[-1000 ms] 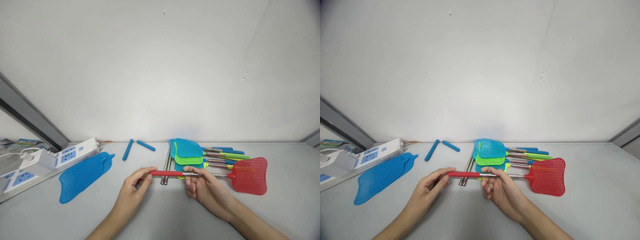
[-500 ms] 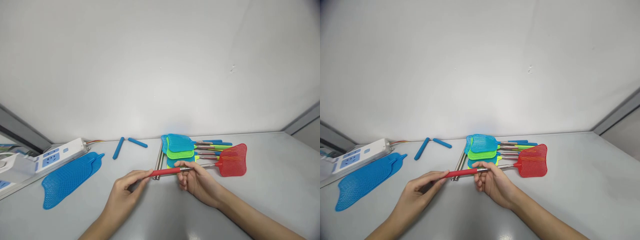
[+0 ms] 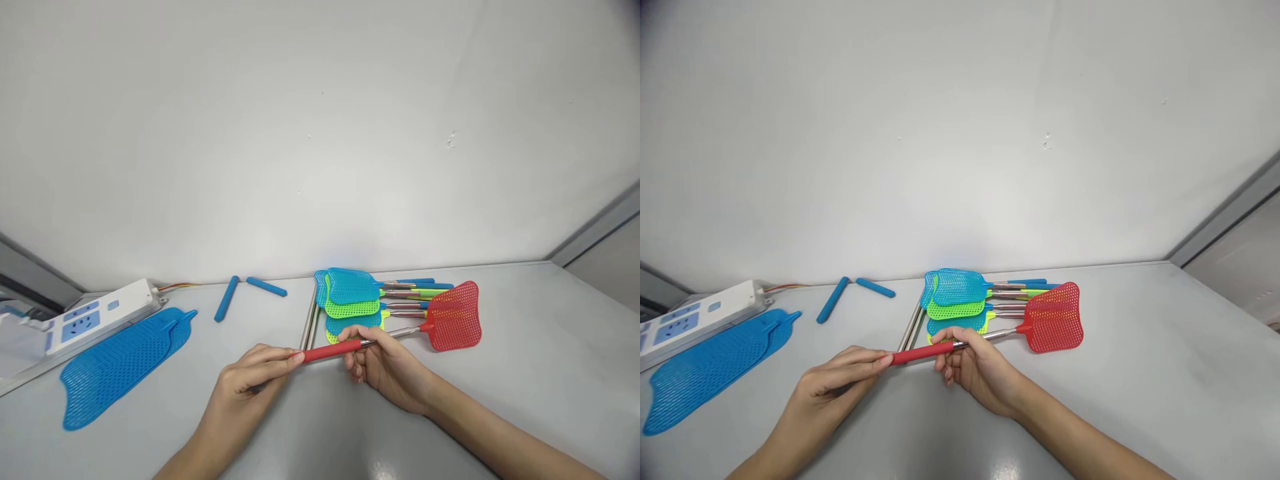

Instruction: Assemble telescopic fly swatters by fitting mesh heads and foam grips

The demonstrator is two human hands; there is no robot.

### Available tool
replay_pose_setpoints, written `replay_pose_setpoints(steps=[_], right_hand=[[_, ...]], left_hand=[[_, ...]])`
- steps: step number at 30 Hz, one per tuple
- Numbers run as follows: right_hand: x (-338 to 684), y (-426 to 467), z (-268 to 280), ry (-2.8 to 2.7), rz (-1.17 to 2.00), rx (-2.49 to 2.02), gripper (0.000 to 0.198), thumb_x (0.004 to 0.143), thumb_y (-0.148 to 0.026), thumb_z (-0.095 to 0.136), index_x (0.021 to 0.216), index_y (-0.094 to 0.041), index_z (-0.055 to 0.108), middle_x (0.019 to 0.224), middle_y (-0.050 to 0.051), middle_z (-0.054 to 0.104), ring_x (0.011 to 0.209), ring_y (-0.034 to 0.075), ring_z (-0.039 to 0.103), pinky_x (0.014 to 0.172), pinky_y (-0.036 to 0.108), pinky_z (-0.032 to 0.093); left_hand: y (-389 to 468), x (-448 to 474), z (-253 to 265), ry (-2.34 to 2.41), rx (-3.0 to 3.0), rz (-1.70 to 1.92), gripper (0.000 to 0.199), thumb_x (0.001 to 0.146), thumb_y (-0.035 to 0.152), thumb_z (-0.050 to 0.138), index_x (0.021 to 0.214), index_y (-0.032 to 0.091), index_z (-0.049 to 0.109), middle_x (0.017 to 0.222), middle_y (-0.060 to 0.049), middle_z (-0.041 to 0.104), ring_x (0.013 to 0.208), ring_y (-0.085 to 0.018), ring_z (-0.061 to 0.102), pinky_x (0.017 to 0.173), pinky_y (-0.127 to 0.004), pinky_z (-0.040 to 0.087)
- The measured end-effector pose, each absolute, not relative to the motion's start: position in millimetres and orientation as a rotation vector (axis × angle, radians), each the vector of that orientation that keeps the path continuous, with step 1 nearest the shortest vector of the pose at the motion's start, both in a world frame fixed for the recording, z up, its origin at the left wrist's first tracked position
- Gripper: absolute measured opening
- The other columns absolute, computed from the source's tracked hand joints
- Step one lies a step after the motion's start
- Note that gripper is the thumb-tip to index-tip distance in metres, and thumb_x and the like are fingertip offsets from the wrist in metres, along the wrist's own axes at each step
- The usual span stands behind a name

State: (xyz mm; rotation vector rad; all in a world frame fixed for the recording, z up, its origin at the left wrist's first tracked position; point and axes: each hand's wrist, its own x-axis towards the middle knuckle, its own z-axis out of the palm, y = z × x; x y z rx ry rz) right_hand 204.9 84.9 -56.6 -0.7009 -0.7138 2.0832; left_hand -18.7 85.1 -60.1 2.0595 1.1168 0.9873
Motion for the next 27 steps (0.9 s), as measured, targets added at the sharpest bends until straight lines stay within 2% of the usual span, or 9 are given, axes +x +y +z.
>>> replay_pose_setpoints(steps=[11,19,27], right_hand=[[203.2,82.8,-56.7,-0.746,2.045,-0.735,0.028,0.081,-0.035,0.038,0.088,-0.015,0.055,0.065,0.003,0.051,0.055,0.01,0.041,0.056,0.023,0.029],[202.5,83.0,-56.9,-0.778,2.036,-0.791,0.028,0.08,-0.034,0.041,0.087,-0.013,0.058,0.063,0.003,0.051,0.055,0.01,0.042,0.057,0.023,0.03],[201.5,82.0,-53.5,-0.791,2.022,-0.835,0.026,0.078,-0.034,0.044,0.084,-0.014,0.059,0.063,0.003,0.052,0.056,0.01,0.042,0.058,0.023,0.03]], left_hand=[[81.4,-15.3,-58.4,1.142,2.052,0.96,0.027,0.078,0.019,0.049,0.1,0.026,0.062,0.095,-0.004,0.063,0.087,-0.016,0.056,0.075,-0.027,0.047],[79.7,-13.6,-54.9,1.186,2.063,0.856,0.028,0.08,0.023,0.046,0.105,0.024,0.059,0.09,-0.006,0.062,0.081,-0.017,0.056,0.069,-0.026,0.046],[79.3,-11.7,-57.2,1.222,2.084,0.811,0.027,0.078,0.027,0.049,0.104,0.025,0.058,0.089,-0.004,0.06,0.08,-0.015,0.056,0.07,-0.025,0.045]])
